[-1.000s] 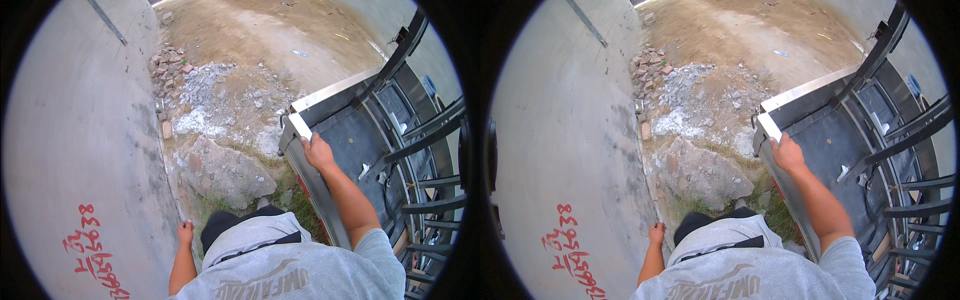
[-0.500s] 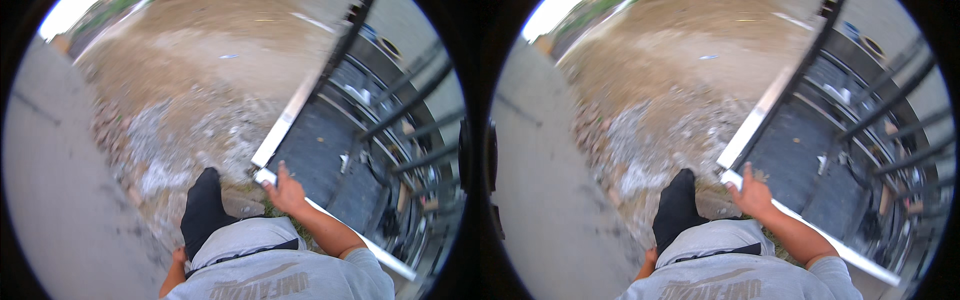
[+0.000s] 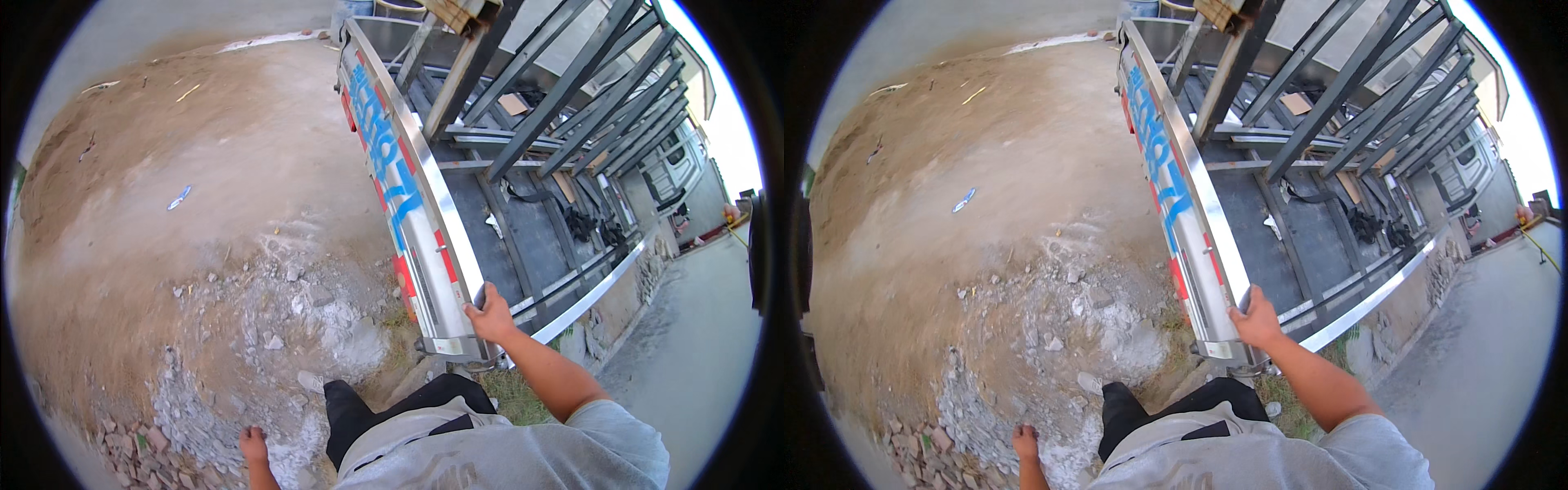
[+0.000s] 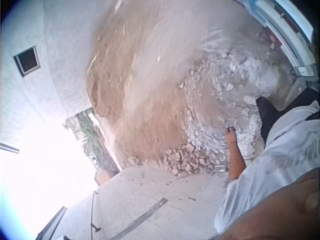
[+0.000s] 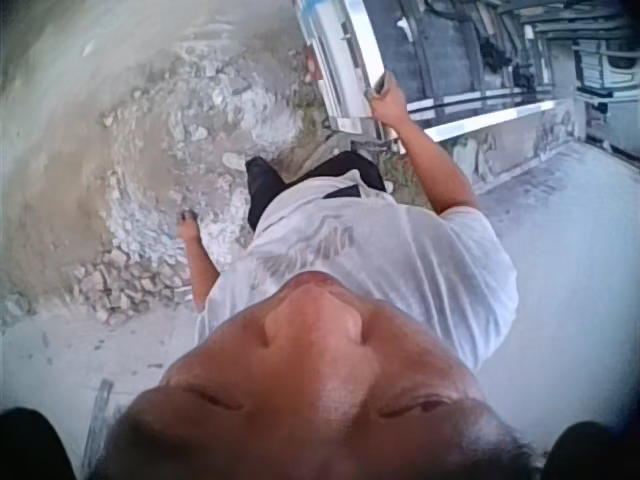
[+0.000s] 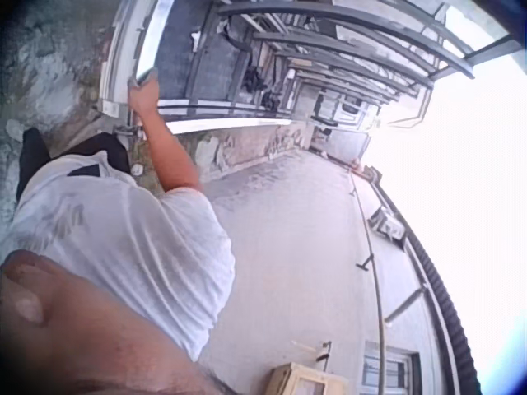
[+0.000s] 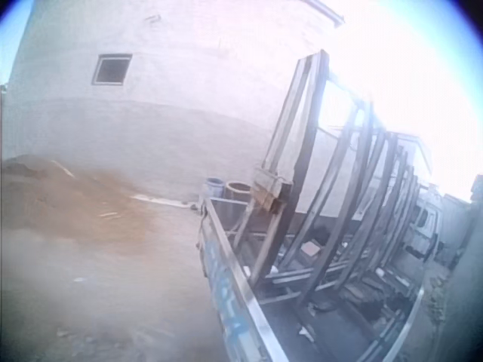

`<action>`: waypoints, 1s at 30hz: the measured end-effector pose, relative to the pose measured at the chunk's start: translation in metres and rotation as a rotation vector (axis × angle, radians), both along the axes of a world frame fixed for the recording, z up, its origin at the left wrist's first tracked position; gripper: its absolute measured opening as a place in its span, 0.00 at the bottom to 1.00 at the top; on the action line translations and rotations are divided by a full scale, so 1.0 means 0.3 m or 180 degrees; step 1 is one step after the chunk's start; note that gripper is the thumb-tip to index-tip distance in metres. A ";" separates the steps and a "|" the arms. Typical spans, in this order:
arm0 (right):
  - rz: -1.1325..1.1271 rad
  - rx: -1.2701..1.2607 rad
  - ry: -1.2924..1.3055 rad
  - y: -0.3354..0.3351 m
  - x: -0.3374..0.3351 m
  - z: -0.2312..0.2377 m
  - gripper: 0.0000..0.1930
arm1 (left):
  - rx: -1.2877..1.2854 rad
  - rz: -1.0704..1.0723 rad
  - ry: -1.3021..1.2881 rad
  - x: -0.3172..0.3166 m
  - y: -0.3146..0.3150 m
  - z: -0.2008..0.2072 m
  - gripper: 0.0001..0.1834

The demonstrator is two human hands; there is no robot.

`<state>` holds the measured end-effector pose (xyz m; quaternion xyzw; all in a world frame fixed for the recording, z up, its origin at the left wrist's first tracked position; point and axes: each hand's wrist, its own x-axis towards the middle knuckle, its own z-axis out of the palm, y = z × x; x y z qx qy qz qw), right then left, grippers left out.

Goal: The person walks through a cluttered construction site, exits the building, and approaches a white pickup truck. They lift a long metal frame from the truck bed and place it back inside, then adjust a black strap over the frame.

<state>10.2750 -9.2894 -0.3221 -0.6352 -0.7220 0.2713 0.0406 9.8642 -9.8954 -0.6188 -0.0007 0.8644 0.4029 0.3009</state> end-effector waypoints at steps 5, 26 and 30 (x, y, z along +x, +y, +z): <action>-0.0098 0.0112 -0.0308 0.004 -0.020 -0.009 0.29 | 0.0811 0.0947 -0.0433 -0.282 0.095 0.128 0.11; -0.0465 0.1182 -0.1127 0.492 -0.577 -0.108 0.37 | -0.0967 -0.0351 -0.0784 -0.776 0.380 0.113 0.18; -0.0357 0.1235 -0.1277 0.662 -0.729 -0.102 0.31 | -0.1037 -0.0642 -0.0580 -1.007 0.864 0.218 0.19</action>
